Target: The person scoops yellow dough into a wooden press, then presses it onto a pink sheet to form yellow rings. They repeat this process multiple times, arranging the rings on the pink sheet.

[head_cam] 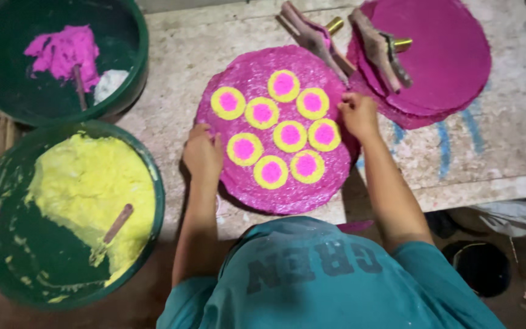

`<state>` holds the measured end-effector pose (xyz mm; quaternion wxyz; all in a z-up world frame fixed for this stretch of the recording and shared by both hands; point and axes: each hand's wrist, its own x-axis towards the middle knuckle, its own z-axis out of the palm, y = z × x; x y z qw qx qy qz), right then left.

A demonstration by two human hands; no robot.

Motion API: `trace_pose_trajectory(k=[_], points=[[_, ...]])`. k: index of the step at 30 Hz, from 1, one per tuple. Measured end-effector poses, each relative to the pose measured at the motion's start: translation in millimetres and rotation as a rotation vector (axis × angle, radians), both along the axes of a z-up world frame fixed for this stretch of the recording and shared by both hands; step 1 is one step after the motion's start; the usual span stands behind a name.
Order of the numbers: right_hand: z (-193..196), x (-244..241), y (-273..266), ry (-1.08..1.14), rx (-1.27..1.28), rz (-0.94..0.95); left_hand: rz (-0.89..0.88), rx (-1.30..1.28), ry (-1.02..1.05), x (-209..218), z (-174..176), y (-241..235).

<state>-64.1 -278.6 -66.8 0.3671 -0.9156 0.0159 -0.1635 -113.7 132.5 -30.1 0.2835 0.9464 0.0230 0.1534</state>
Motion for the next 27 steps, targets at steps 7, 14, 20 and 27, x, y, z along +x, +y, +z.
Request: trace_pose_trajectory(k=[7,14,20,27], points=[[0,-22,1,0.094,-0.059,-0.057,0.028,-0.074,-0.066,15,7,0],[19,-33,28,-0.044,-0.057,-0.058,-0.04,0.027,0.126,26,0,10],[26,-34,28,-0.164,-0.071,0.016,-0.023,0.011,-0.047,32,-11,4],[33,-23,26,-0.106,0.097,0.109,0.047,0.051,-0.023,23,28,-21]])
